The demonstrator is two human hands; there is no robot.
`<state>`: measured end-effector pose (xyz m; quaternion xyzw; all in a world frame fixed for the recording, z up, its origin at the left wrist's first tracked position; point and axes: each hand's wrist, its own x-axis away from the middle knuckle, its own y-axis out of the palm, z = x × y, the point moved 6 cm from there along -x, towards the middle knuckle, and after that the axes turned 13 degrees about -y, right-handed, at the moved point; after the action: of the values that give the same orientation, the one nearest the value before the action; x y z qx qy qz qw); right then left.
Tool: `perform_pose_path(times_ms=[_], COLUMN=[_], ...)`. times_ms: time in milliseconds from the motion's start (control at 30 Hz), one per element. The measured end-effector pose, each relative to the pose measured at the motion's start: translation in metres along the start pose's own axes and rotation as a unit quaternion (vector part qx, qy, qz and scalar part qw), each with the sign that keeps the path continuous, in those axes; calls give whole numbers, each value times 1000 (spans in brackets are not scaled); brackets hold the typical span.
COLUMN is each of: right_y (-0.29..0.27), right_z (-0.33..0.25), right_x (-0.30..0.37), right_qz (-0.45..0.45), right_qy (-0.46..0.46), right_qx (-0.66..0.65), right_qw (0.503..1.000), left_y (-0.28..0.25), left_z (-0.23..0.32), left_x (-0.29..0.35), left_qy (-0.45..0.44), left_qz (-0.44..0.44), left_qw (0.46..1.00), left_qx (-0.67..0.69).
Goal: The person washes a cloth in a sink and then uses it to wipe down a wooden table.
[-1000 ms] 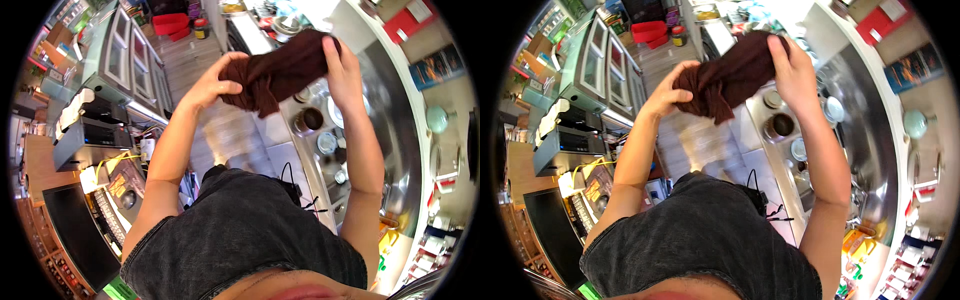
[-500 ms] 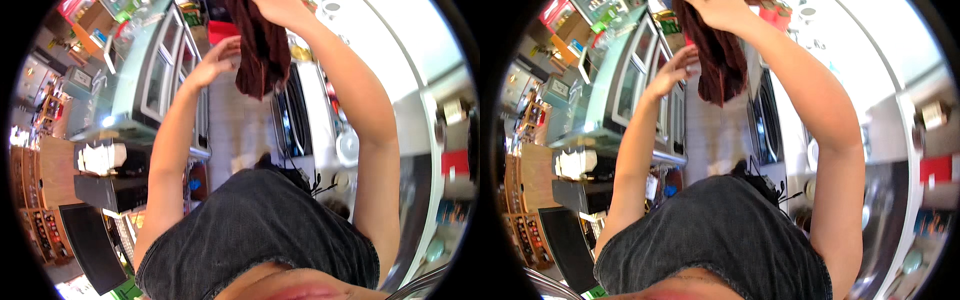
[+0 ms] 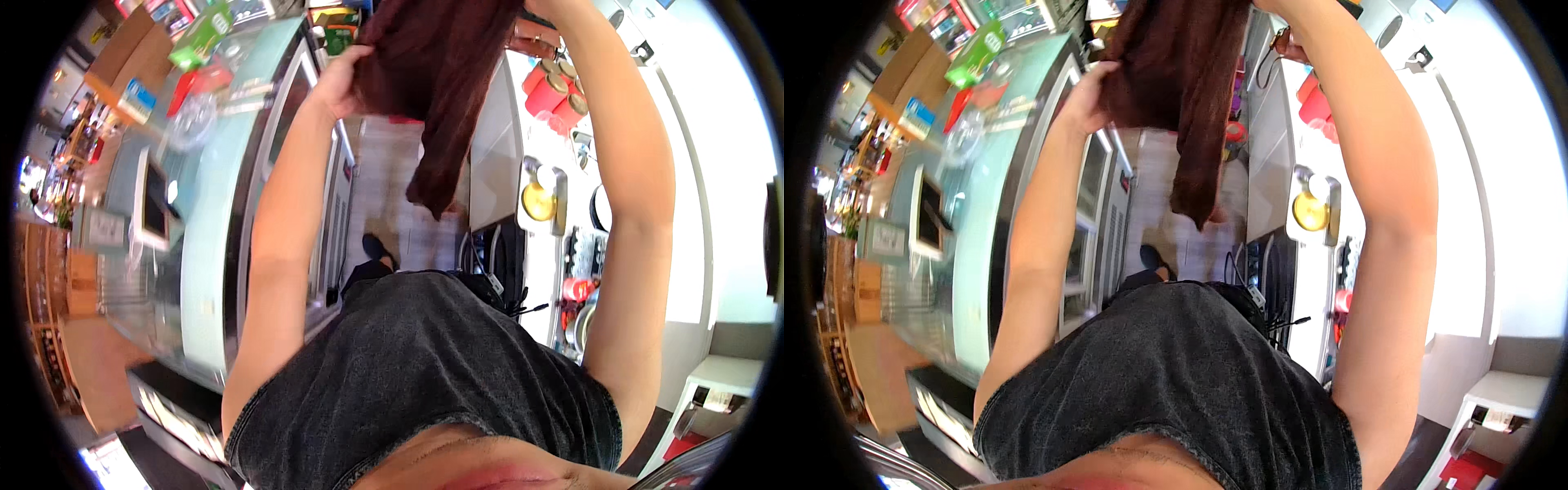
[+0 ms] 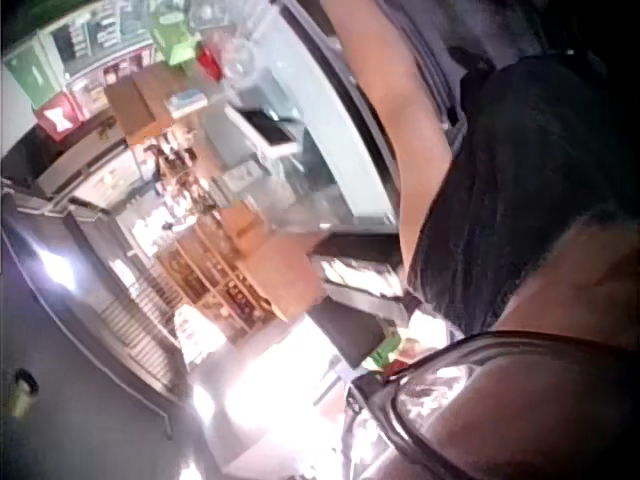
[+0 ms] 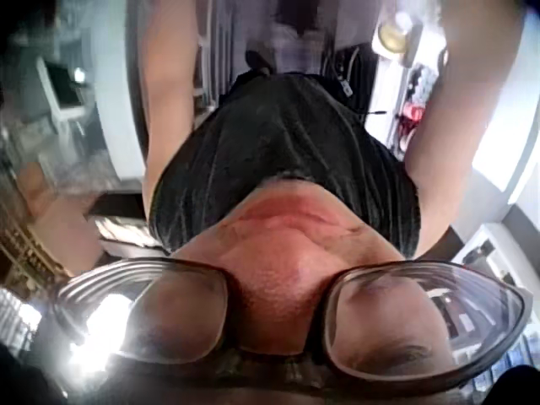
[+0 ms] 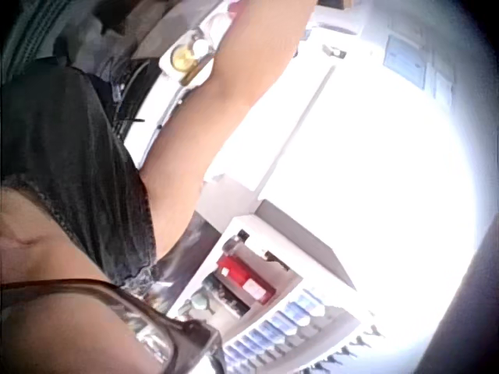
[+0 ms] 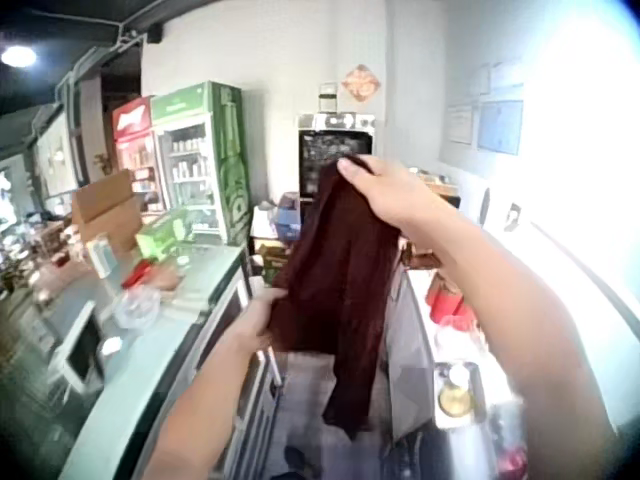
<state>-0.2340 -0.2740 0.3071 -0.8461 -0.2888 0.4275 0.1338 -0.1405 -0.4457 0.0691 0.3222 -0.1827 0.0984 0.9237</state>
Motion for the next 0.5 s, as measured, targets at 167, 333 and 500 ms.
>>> perform_pose_path(times_ms=[167, 333, 500], right_y=[8, 15, 57], right_z=[124, 225, 368], right_x=[-73, -168, -252], right_qz=[17, 54, 93], right_qy=[131, 260, 254], right_qx=[-236, -286, -277], right_qw=[963, 920, 922], left_y=[-24, -53, -97], left_z=[119, 90, 104], left_x=[-65, -224, -343], left_qy=[185, 59, 22], left_qz=[-418, -225, -144], left_qw=[853, 960, 988], left_qx=[252, 157, 52])
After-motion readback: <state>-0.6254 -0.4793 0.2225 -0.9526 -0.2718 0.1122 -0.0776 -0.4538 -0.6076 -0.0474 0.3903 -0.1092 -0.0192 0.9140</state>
